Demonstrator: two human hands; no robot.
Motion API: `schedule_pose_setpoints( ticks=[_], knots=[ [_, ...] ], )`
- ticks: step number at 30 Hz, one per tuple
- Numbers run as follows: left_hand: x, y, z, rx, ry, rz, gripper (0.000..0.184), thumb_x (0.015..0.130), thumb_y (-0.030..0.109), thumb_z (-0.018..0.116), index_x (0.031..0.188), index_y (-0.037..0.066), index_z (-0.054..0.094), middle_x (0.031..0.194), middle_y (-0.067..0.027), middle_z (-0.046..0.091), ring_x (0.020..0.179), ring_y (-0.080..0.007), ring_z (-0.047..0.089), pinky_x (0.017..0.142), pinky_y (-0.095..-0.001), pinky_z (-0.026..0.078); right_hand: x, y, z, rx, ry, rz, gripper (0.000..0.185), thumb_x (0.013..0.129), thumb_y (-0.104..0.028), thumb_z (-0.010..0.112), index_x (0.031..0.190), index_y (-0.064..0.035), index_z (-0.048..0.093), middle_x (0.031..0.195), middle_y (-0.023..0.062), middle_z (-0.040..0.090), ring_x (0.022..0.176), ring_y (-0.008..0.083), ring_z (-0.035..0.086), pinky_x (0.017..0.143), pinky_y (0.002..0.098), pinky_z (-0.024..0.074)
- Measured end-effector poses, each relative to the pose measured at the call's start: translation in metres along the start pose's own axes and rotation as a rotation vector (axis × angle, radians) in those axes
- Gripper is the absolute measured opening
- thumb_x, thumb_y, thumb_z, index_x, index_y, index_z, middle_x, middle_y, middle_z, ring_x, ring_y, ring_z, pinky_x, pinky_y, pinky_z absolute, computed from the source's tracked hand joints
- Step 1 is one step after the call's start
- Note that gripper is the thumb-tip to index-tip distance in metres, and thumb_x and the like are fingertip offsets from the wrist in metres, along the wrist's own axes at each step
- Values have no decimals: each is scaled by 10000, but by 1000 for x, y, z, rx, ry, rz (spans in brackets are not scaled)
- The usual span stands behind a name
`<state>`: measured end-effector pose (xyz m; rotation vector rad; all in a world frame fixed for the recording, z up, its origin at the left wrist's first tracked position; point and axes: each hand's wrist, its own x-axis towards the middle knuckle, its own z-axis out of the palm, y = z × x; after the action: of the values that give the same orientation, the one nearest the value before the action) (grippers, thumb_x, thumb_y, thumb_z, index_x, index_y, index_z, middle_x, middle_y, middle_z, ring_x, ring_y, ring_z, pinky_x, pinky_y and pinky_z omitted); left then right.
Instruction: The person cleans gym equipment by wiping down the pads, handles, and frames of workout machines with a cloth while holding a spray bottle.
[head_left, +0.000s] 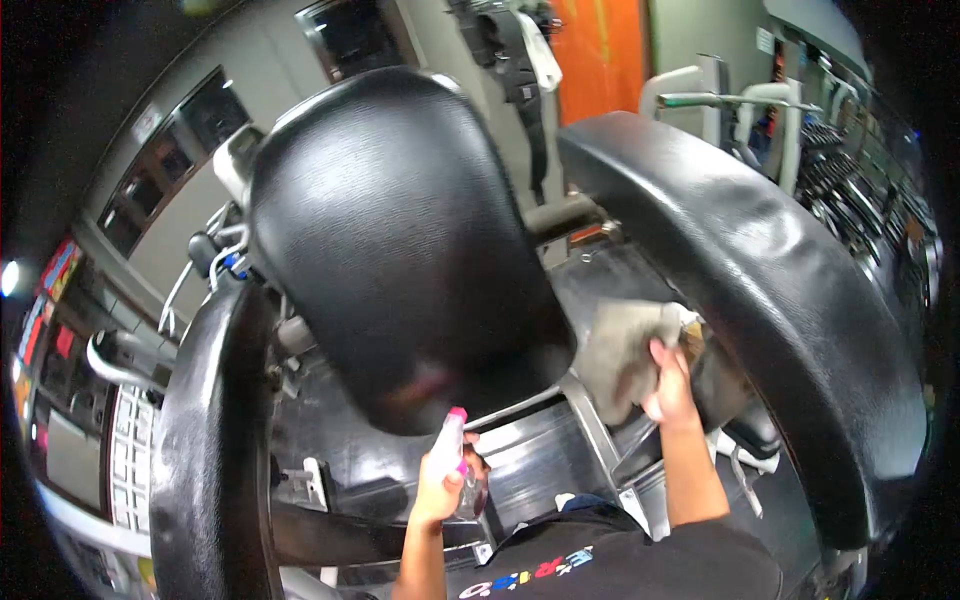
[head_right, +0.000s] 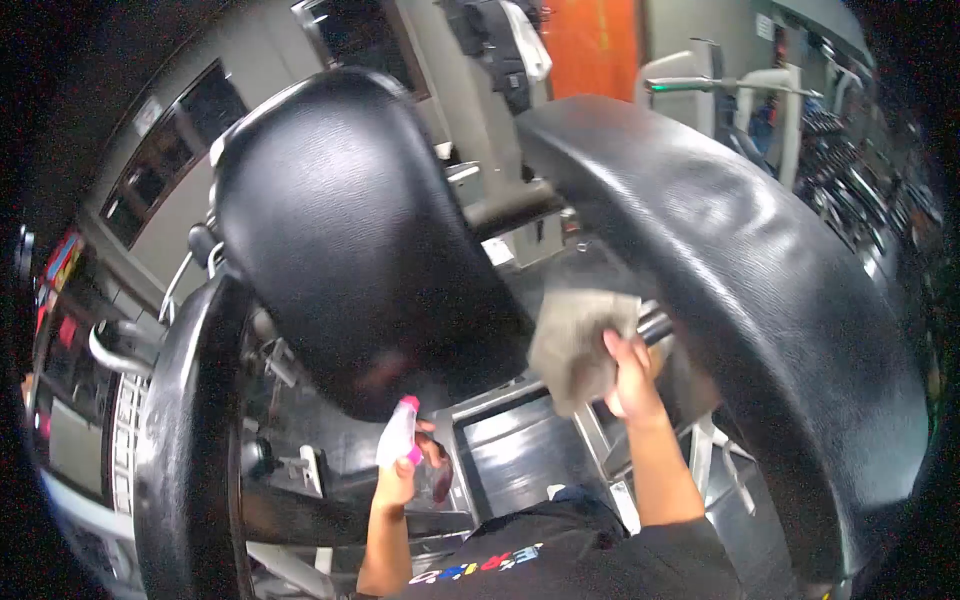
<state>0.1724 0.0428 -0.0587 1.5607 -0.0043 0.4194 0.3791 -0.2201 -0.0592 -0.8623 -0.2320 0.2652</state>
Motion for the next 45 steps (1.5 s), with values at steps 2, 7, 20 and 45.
schedule_pose_setpoints(
  ticks=[2, 7, 20, 45],
  knots=[
    [-20, -10, -9, 9, 65, -30, 885, 829, 699, 573, 1235, -82, 477, 717, -57, 621, 700, -177, 625, 713, -332, 512, -21, -10, 27, -185, -23, 61, 348, 979, -168, 498, 1288, -9, 519, 1165, 95, 624, 1093, 197, 596, 978, 338, 453],
    [-53, -23, -14, -102, 193, 7, 807, 861, 626, 592, 1247, -56, 403, 760, -86, 584, 711, -207, 607, 736, -368, 517, -6, 1, 44, -594, -578, 285, 322, 933, -210, 558, 1152, 23, 600, 1051, 38, 645, 982, 134, 561, 890, 296, 438],
    [-154, -4, 18, 84, 820, -84, 967, 750, 761, 613, 1191, -90, 480, 721, -64, 600, 709, -170, 613, 728, -328, 516, -12, 107, 126, -612, -1256, 512, 252, 953, -126, 537, 1163, -3, 604, 1045, 80, 668, 972, 154, 589, 890, 316, 454],
    [-342, 79, 33, 212, 427, 83, 630, 757, 444, 778, 1172, 15, 577, 811, -65, 652, 725, -172, 666, 685, -305, 521, -221, 47, 95, -840, -899, 349, 173, 917, -121, 545, 985, 18, 623, 673, -16, 549, 620, 77, 470, 563, 264, 395]
  ],
)
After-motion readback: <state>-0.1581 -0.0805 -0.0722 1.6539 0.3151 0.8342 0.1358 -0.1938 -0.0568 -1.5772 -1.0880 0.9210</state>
